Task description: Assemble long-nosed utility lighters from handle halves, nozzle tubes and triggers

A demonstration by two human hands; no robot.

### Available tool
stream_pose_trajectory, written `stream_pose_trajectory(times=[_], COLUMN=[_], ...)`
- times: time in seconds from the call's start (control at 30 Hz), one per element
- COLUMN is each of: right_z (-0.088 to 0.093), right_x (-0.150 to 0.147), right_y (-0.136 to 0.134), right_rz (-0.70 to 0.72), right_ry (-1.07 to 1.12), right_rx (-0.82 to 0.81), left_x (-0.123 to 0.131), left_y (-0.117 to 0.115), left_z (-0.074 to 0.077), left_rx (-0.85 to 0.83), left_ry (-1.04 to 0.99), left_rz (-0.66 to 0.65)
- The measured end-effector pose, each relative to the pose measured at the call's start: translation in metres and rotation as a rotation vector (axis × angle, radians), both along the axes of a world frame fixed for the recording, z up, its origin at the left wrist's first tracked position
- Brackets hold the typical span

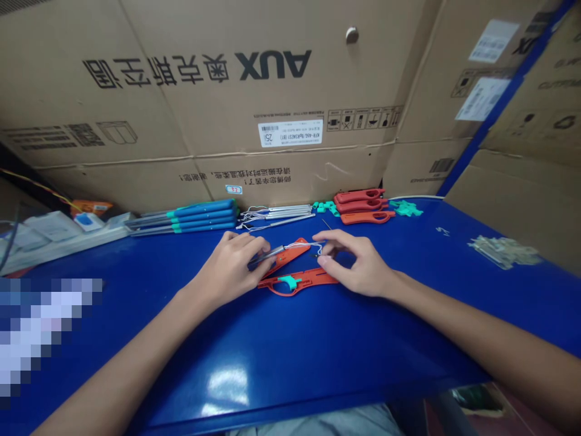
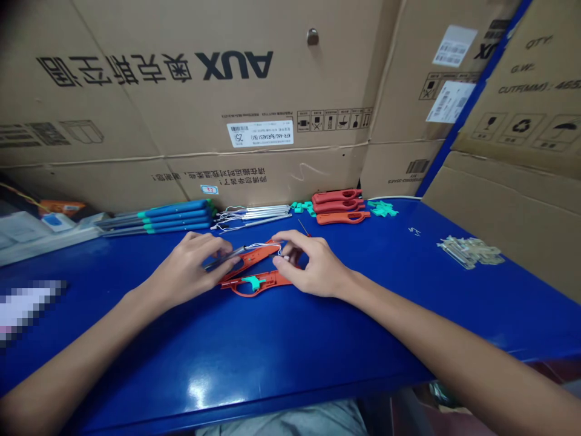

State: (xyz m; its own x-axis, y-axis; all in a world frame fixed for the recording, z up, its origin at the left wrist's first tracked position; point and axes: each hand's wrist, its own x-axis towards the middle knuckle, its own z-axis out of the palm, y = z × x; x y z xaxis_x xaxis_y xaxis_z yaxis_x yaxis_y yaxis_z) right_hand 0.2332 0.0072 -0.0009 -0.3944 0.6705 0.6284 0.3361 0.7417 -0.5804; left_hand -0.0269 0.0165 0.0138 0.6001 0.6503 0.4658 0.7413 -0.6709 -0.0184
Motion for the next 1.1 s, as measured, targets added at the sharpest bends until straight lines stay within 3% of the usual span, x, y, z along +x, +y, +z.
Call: stream_pose_trajectory(times=[1.1], right_z=[-0.0054], right_x=[0.0004], right_y=[0.0037], right_rz=[-0.052], right_ry=[-0.083], right_rx=[0.124], left_x=[0.0003], left_y=[-0.0006], left_z=[-0.0009], left_rx=[-0.102], left_ry=[-0.003], left_rz=[-0.05])
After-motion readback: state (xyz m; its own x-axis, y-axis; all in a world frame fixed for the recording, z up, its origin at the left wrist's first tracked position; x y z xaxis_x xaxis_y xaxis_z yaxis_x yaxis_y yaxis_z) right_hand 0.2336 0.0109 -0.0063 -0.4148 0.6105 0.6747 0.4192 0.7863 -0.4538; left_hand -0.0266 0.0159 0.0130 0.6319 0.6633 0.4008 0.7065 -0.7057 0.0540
